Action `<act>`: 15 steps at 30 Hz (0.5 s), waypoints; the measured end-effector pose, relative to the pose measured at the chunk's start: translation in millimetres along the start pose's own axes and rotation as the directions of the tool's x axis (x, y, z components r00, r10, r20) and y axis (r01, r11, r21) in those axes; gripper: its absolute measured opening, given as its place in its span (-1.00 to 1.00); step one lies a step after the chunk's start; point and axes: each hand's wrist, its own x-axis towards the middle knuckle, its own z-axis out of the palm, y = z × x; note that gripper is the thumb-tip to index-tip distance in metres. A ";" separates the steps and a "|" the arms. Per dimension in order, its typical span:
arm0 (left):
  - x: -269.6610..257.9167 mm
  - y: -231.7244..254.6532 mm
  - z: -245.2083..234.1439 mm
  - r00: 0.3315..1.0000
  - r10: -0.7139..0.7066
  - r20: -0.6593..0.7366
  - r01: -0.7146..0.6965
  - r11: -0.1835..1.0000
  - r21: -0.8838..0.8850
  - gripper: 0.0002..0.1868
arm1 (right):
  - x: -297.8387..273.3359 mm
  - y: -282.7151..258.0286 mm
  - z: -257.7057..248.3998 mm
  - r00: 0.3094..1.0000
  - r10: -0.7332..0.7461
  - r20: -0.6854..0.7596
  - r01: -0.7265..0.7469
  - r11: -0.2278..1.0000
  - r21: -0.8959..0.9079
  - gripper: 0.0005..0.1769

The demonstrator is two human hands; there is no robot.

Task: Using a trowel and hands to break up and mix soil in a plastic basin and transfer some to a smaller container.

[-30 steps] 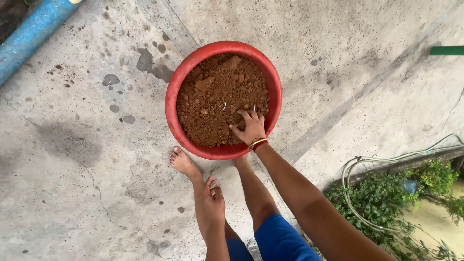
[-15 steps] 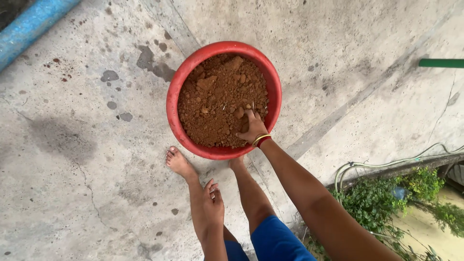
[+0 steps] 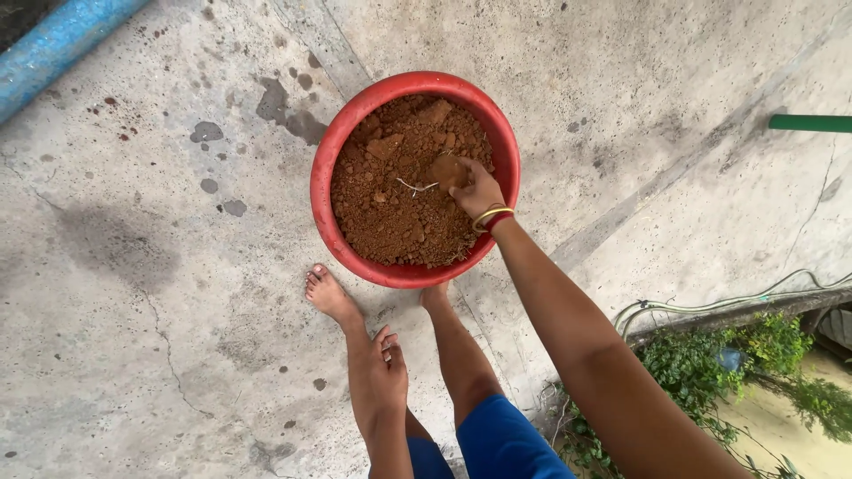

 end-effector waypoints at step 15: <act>2.3 14.0 -7.7 0.995 0.100 -0.002 -0.100 0.993 0.070 -0.55 | -10.4 -4.0 35.3 0.896 -0.357 -0.265 0.404 0.901 0.154 -0.30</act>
